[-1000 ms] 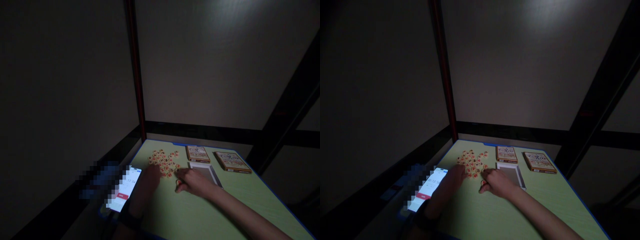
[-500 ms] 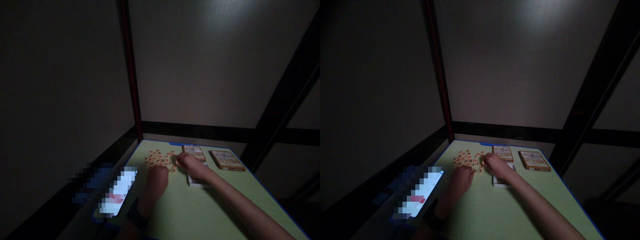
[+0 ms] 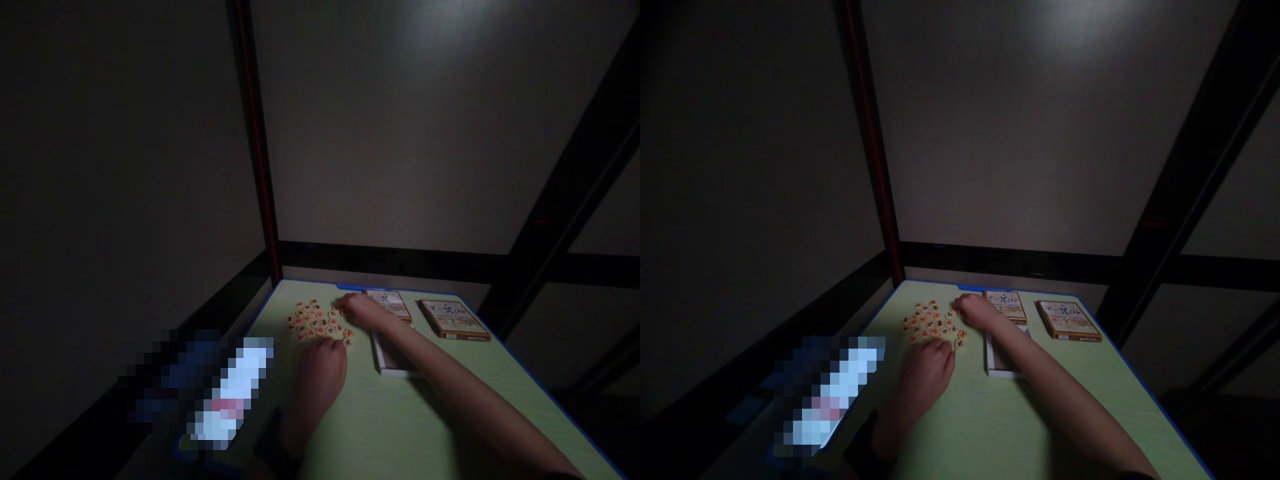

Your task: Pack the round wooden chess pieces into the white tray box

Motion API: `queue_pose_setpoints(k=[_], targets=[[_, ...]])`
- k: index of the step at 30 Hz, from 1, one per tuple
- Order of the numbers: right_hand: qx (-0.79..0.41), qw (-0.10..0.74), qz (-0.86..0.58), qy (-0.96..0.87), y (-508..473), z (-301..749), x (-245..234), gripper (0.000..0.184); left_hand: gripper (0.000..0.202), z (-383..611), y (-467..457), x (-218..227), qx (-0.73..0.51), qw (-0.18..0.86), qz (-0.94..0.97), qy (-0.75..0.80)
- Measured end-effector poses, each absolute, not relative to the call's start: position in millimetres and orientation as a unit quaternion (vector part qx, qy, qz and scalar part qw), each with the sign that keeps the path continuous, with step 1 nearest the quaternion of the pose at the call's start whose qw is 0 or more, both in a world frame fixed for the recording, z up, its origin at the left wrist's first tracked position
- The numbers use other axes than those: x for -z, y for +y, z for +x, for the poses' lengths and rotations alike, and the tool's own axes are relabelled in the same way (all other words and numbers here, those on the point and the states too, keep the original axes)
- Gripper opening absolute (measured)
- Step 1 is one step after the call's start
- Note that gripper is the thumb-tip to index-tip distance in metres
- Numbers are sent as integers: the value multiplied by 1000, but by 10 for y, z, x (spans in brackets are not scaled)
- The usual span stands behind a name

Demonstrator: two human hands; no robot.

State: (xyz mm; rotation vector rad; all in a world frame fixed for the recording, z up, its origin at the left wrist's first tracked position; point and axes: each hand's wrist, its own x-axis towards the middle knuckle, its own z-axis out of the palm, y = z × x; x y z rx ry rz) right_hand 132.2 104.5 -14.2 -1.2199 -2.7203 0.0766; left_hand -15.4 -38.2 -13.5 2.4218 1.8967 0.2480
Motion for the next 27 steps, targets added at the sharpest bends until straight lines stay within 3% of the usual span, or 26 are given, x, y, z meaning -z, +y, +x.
queue_pose_setpoints(k=[12, 27], targets=[[-53, 91, -417, -903, 1103, 1335, 198, 22, 30, -156, -418, 149, -97, 17, 792, 602], [-201, 150, -422, -871, 1041, 1384, 180, 23, 28, -170, -399, 189, -119, 24, 792, 598]])
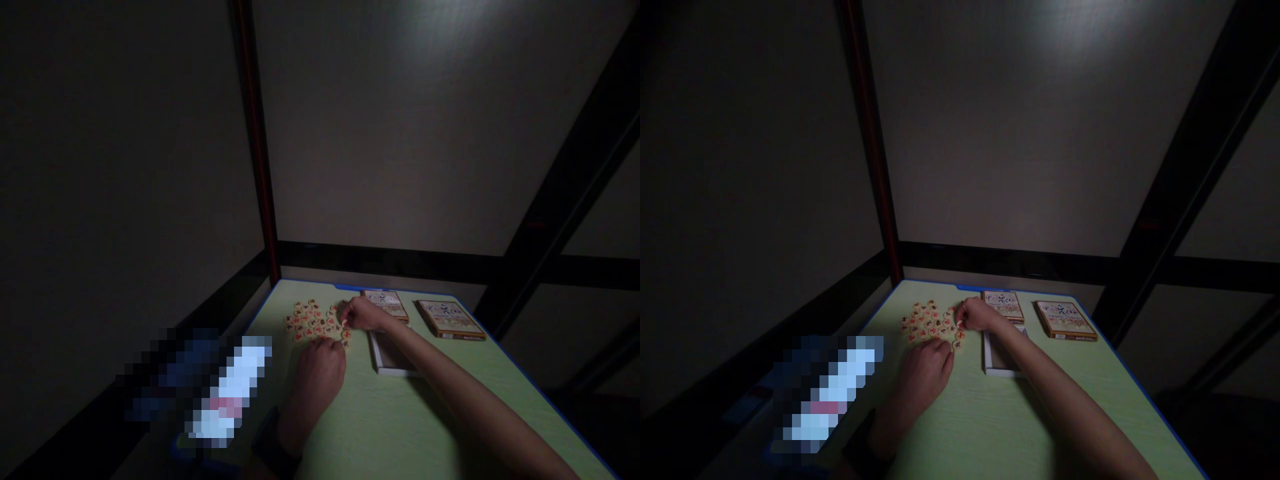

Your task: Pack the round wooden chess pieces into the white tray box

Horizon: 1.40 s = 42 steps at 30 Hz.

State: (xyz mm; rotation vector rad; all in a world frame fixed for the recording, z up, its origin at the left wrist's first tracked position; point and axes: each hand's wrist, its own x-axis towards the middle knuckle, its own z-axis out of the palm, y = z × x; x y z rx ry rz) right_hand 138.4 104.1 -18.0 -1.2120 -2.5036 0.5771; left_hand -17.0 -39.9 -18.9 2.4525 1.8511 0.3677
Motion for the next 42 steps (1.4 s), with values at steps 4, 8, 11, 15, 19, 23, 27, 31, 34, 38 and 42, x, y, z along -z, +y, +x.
queue_pose_setpoints(k=[4, 8, 11, 15, 19, 23, 27, 31, 34, 38, 42], targets=[[-235, 209, -430, -846, 932, 1430, 180, 16, 22, -195, -311, 228, -224, 59, 774, 590], [-370, 341, -436, -746, 680, 1504, 188, 25, 31, -130, -154, 230, -387, 137, 718, 563], [-544, 462, -410, -567, 426, 1613, 183, 41, 43, 21, -49, 196, -428, 195, 707, 528], [-623, 521, -400, -426, 166, 1823, 175, 43, 18, 268, 43, 162, -428, 191, 747, 471], [-618, 546, -415, -386, 54, 1997, 216, 40, 10, 408, 93, 185, -414, 185, 786, 421], [-593, 566, -432, -377, 27, 2082, 302, 46, 7, 420, 98, 262, -414, 224, 778, 415], [-540, 589, -421, -429, 68, 2155, 390, 49, 9, 415, 101, 350, -435, 352, 734, 386], [-462, 570, -442, -516, 110, 2221, 418, 49, 17, 435, 158, 403, -468, 471, 639, 389], [-336, 546, -465, -611, 76, 2224, 390, 39, 25, 429, 195, 411, -481, 526, 577, 399], [-151, 486, -436, -742, -39, 2171, 361, 18, 40, 388, 149, 379, -477, 602, 535, 351], [-71, 433, -407, -801, -99, 2132, 388, 17, 45, 358, 71, 332, -462, 659, 504, 314]])
